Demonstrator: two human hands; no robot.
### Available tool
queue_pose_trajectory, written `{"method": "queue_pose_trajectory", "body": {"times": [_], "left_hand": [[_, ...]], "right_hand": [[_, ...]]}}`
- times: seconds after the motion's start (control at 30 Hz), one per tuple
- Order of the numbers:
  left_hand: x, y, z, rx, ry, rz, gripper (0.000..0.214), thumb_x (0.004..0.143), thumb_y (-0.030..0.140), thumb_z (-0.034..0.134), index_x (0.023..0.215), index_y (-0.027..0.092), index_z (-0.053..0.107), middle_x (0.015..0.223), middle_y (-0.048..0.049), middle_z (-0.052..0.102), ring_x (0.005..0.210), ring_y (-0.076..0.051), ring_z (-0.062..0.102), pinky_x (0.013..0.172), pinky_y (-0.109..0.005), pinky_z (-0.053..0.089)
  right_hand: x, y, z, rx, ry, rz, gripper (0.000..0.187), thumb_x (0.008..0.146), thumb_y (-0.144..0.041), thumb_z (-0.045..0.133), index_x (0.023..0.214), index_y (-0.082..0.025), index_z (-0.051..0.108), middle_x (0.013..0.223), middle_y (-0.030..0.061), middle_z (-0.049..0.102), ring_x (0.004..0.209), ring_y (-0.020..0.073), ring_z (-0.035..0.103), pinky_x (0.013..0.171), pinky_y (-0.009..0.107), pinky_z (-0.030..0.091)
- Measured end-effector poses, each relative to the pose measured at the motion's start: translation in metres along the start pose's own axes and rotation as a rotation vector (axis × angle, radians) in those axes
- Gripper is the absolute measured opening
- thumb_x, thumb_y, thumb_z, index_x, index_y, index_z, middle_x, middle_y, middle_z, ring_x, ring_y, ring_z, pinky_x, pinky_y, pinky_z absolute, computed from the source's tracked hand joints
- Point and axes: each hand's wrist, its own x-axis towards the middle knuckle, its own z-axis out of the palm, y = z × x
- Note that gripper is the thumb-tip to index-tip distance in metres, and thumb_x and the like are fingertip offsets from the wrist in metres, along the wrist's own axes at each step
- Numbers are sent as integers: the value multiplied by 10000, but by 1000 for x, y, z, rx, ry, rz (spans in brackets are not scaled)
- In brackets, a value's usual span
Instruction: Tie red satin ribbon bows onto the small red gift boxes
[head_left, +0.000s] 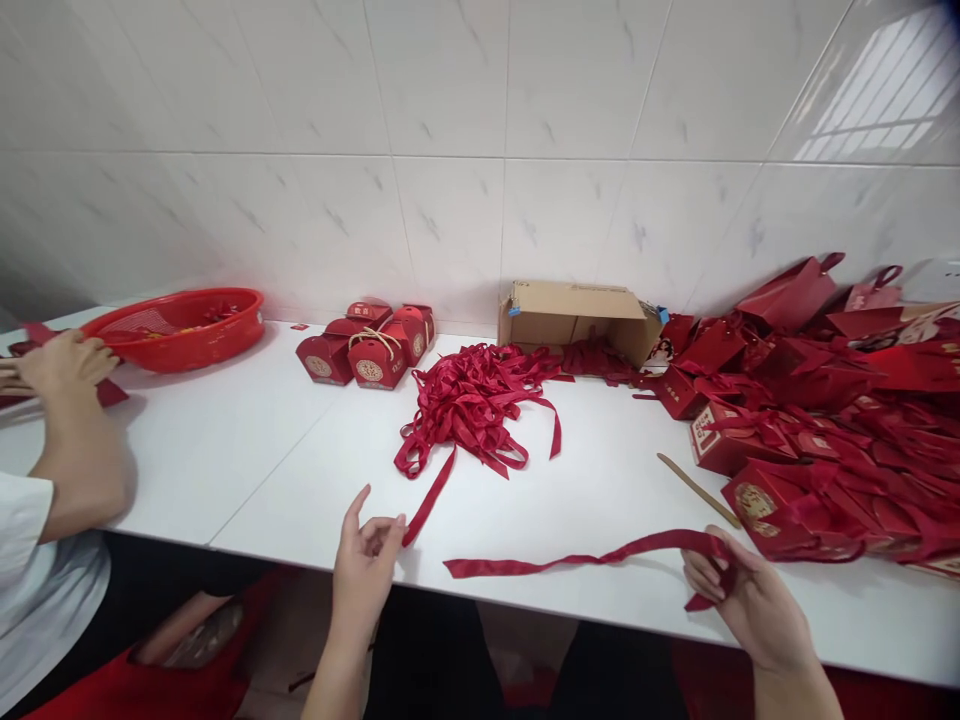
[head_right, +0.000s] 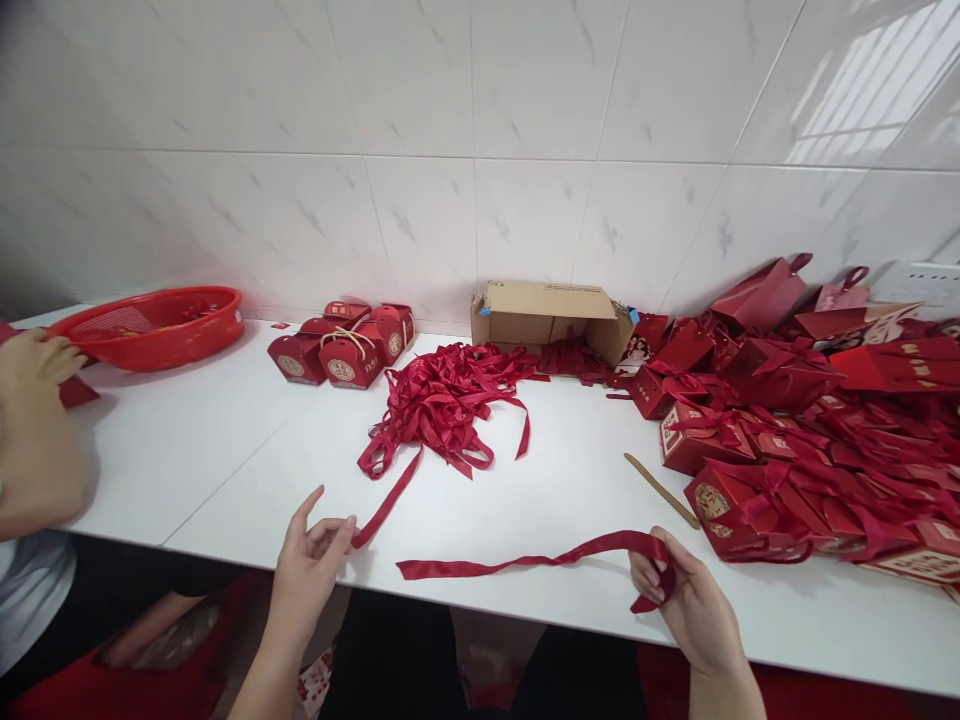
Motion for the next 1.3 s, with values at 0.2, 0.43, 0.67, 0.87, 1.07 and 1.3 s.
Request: {"method": "queue_pose_trajectory", "body": {"times": [0.2,0.43,0.67,0.87,1.07,1.3], "left_hand": [[-52,31,33,78,-575,231,375,856,379,516,1206,247,533,1245,-98,557,1156,-235,513,974,-350,412],[-67,42,48,242,-1033,196,386,897,458,412,774,166,633,758,-36,612,718,-142,544,710,-263,434],[-66,32,42,-24,-1046,39,398,857,470,489,617,153,456,699,-21,514,674,-114,468,655,-241,379],[-65,29,43,-34,-1018,-128,445,848,524,473,592,170,393,534,35,406,514,-75,365,524,-219,314],[-53,27,41,16,-924,90,318,875,433,471,703,171,523,688,-17,567,657,-119,519,649,-233,429],[131,33,23,371,97,249,344,866,383,392,1115,163,480,1175,-140,550,1076,-234,547,871,-365,472]], "right_hand": [[-17,34,75,-385,-536,241,322,829,-482,567,729,-179,522,577,-29,453,506,91,412,515,233,353],[-34,49,115,-523,-754,278,347,801,-487,601,749,-145,563,550,-53,451,456,47,394,445,170,320],[-22,32,90,-500,-733,210,380,797,-450,616,601,-155,477,598,-26,473,444,49,395,428,185,293],[-19,34,75,39,-686,105,339,762,-392,666,584,-145,516,1036,88,587,582,80,502,596,262,370],[-10,59,80,548,-359,149,294,706,-381,728,531,-200,576,553,-8,523,604,142,535,600,271,403],[18,67,77,778,-16,351,281,758,-456,659,689,-184,661,724,-6,622,709,137,578,687,287,479]]}}
